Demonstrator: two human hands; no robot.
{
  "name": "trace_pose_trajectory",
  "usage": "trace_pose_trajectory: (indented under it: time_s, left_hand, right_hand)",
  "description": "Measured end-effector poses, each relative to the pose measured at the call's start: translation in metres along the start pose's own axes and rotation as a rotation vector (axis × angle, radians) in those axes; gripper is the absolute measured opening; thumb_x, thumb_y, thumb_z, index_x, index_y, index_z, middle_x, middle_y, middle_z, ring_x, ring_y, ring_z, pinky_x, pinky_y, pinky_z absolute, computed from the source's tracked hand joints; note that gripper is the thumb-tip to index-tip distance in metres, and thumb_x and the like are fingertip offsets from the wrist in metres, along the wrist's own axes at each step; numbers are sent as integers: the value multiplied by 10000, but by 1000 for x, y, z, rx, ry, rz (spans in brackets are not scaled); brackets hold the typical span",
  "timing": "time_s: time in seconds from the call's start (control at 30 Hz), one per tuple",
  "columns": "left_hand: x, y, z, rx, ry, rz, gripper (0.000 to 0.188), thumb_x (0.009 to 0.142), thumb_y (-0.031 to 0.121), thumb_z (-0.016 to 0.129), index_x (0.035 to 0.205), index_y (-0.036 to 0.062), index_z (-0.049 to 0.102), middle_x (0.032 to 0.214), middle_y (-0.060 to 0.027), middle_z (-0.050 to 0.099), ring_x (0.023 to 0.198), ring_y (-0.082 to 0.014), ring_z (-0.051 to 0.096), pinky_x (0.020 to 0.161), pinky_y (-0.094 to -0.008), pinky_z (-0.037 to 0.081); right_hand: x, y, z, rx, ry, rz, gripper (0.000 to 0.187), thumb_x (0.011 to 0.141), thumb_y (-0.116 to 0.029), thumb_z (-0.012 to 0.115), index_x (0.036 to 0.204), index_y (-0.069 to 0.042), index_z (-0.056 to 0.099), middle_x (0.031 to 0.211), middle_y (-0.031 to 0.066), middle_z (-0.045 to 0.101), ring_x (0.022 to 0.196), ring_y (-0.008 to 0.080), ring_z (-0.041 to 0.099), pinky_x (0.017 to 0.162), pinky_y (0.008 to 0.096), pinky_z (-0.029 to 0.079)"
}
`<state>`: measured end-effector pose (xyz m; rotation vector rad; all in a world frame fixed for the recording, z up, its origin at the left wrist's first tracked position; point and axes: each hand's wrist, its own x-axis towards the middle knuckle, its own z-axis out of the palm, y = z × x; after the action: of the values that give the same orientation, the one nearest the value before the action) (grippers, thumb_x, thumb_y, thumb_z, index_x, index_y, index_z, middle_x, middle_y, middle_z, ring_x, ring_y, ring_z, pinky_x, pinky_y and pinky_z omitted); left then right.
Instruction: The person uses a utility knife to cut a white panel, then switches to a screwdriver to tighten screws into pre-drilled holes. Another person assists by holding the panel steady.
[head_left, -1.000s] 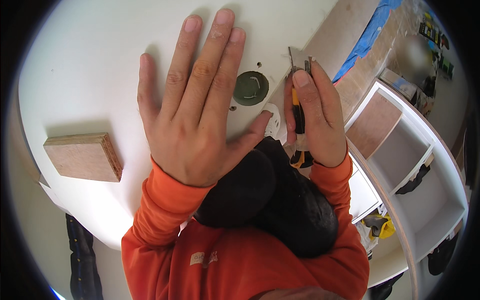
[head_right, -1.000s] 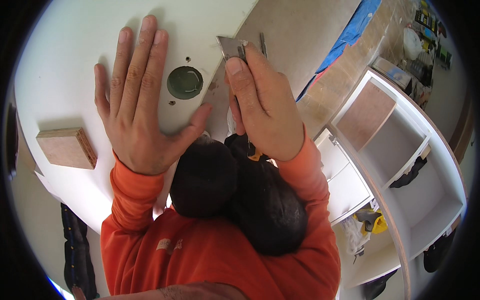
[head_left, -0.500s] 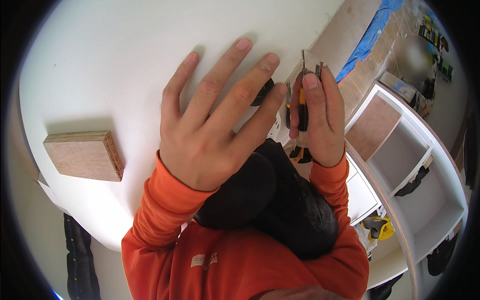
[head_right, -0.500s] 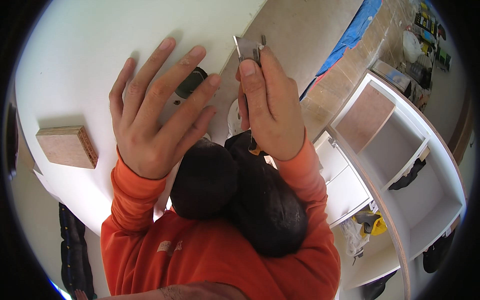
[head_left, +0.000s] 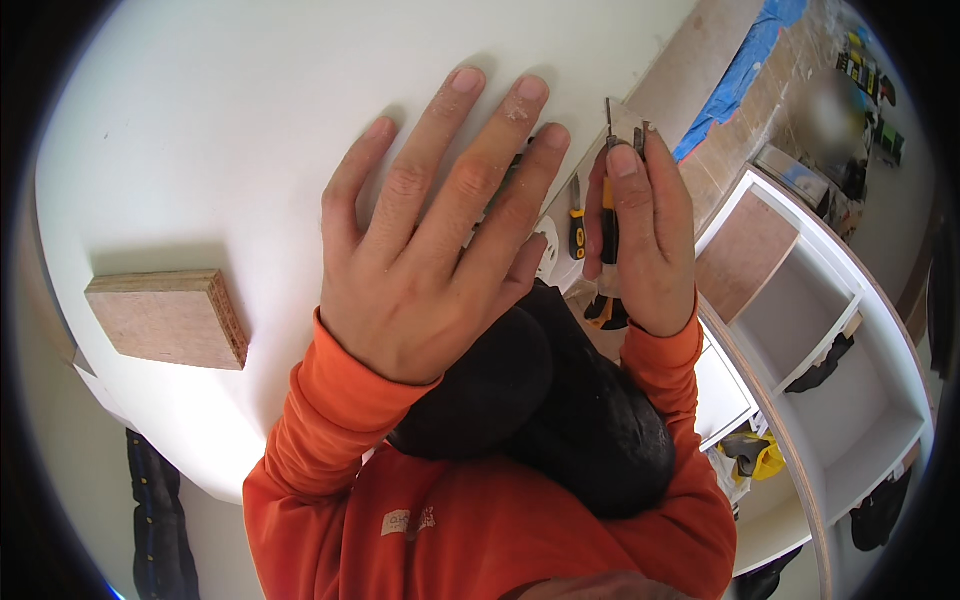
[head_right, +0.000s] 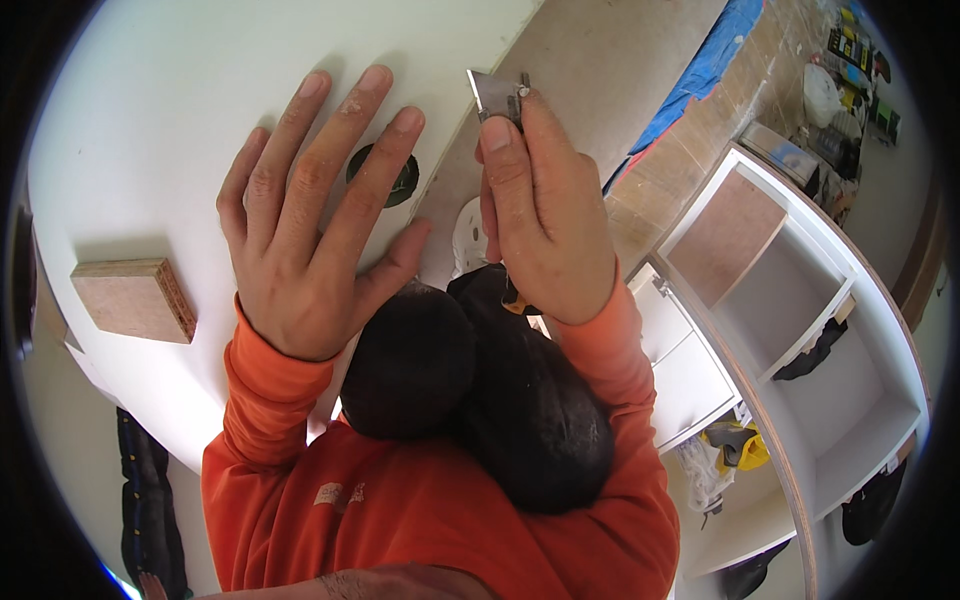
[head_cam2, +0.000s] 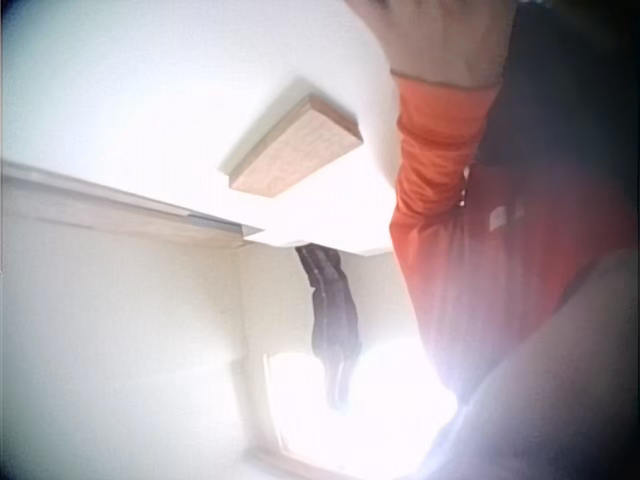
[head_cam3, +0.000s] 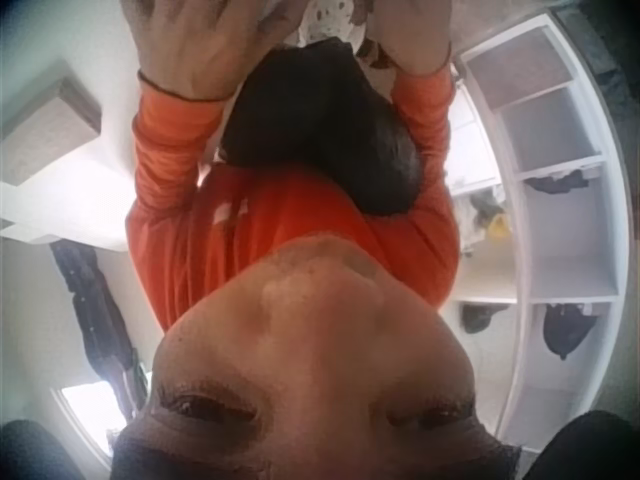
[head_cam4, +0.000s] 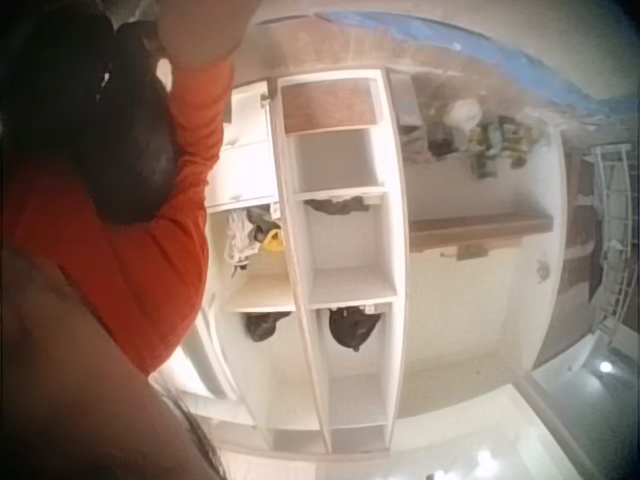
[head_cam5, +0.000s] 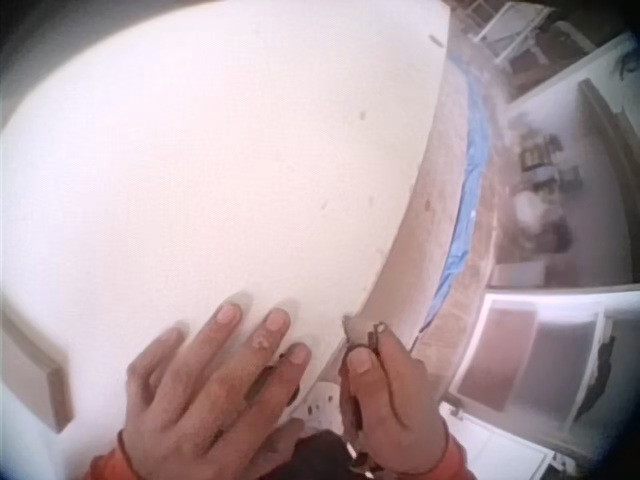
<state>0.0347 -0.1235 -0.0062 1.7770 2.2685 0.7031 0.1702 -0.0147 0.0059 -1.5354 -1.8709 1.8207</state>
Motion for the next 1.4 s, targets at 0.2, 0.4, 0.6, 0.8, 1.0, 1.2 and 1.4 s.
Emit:
trace_pose_trajectory:
  time_s: [0.2,0.4,0.6,0.8,1.0,1.2,1.4]
  left_hand:
    - [-6,-8,6,-67,86,61,318,666,218,788,939,110,667,1241,-82,604,1198,-313,549,987,-474,418]
    - [-6,-5,5,-115,106,44,296,636,195,817,814,76,613,1160,-130,613,1146,-355,570,942,-509,448]
    - [-4,-6,5,-130,104,49,302,629,181,821,805,72,601,1164,-132,614,1137,-357,578,941,-512,449]
    - [-5,-7,4,-127,102,51,318,612,171,831,804,74,596,1167,-135,614,1139,-355,581,945,-509,447]
    - [-5,-8,3,-135,86,56,334,617,173,834,831,79,596,1171,-134,612,1144,-353,578,948,-502,445]
    - [-7,-12,8,-168,136,43,543,646,198,838,1075,63,534,1210,-157,585,1160,-370,562,953,-489,429]
    - [-6,-14,2,-167,106,-35,744,624,243,860,1217,65,447,1273,-179,552,1215,-381,521,995,-463,369]
  right_hand:
    - [-2,-4,-2,32,-31,49,287,1036,-255,400,942,5,476,558,40,483,398,95,446,398,248,327]
    - [2,-3,-2,59,-56,43,289,1037,-248,390,942,10,479,604,45,490,408,99,447,400,244,328]
    - [-4,-2,1,117,-4,66,295,1037,-241,391,925,18,478,645,53,502,408,99,445,400,246,322]
    - [2,-4,-2,126,-70,60,297,1039,-250,396,944,18,481,644,42,481,416,98,446,400,246,331]
    - [-4,-6,3,167,-12,108,299,1041,-259,393,939,8,479,656,39,485,415,97,450,398,242,326]
    - [2,-4,-2,148,-95,70,307,1041,-271,394,947,9,477,677,40,491,422,98,453,396,241,329]
    - [-6,-1,-1,175,-81,113,305,1041,-262,396,943,15,478,674,47,493,415,99,449,396,240,328]
